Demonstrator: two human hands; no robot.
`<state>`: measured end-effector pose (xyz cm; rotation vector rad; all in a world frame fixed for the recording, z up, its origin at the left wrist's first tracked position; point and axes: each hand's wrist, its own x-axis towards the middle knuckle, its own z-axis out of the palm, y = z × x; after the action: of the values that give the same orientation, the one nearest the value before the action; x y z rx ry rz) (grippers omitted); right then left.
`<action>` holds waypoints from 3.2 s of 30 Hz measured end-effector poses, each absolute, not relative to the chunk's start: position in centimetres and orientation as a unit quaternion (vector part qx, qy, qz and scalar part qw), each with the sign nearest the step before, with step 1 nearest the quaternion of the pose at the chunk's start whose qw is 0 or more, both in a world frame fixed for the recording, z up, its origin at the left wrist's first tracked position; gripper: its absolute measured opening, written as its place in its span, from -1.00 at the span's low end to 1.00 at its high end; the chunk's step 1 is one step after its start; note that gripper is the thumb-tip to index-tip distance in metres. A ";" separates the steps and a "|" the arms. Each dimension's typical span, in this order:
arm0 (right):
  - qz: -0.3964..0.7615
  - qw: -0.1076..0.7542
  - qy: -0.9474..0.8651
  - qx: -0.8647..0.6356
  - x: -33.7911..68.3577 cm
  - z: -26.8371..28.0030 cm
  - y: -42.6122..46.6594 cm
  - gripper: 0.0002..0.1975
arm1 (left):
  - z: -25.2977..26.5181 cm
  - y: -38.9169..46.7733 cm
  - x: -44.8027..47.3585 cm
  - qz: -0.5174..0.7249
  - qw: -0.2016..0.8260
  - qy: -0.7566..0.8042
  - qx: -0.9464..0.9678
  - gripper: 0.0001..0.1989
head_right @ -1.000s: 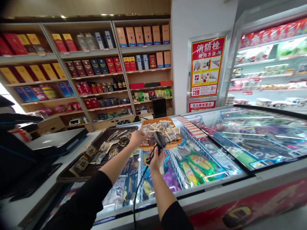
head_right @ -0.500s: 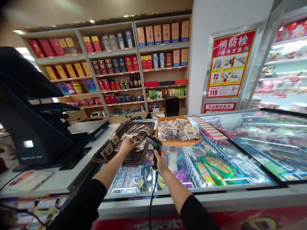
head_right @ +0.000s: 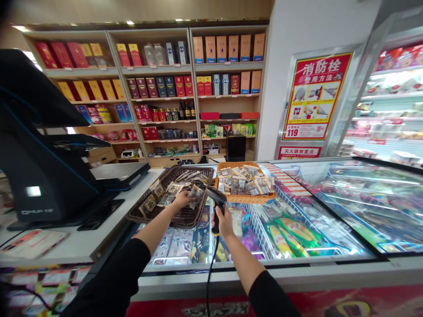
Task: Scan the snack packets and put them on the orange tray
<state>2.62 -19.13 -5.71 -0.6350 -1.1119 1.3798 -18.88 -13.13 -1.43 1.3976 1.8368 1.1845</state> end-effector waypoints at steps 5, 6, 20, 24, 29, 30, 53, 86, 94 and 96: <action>0.534 0.568 -0.554 -0.291 3.0 -5.6 -19.7 -0.65 | -0.3 -13.2 -17.8 0.577 0.377 0.592 0.417 -0.78; 0.515 0.563 -0.576 -0.293 3.0 -5.5 -19.8 -0.67 | 0.0 -13.3 -17.7 0.602 0.409 0.563 0.392 -0.79; 0.463 0.515 -0.659 -0.293 3.3 -5.2 -20.0 -0.74 | 2.1 -14.2 -17.9 0.651 0.593 0.418 0.221 -0.84; 0.454 0.505 -0.667 -0.307 3.4 -5.1 -20.0 -0.75 | 1.6 -14.2 -17.9 0.661 0.561 0.423 0.263 -0.79; 0.386 0.503 -0.687 -0.355 3.5 -4.8 -20.4 -0.77 | 1.0 -13.9 -18.4 0.701 0.503 0.435 0.257 -0.65; 0.371 0.503 -0.691 -0.363 3.6 -4.8 -20.4 -0.77 | 0.9 -13.8 -18.5 0.705 0.498 0.438 0.253 -0.64; 0.323 0.489 -0.721 -0.369 3.7 -4.4 -20.4 -0.75 | 1.3 -14.2 -18.5 0.703 0.492 0.452 0.244 -0.70; 0.444 0.493 -0.672 -0.329 3.9 -4.6 -20.2 -0.72 | 1.9 -14.6 -18.3 0.705 0.479 0.471 0.227 -0.71; 0.457 0.499 -0.665 -0.317 4.3 -4.5 -20.2 -0.72 | 1.5 -14.5 -18.7 0.695 0.493 0.465 0.240 -0.65; 0.459 0.499 -0.664 -0.315 4.3 -4.5 -20.2 -0.72 | 1.4 -14.4 -18.8 0.698 0.487 0.468 0.238 -0.65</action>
<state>4.29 -20.16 -4.54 -0.7621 -1.6073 1.1111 -18.79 -14.37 1.41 0.5777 1.1370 1.6980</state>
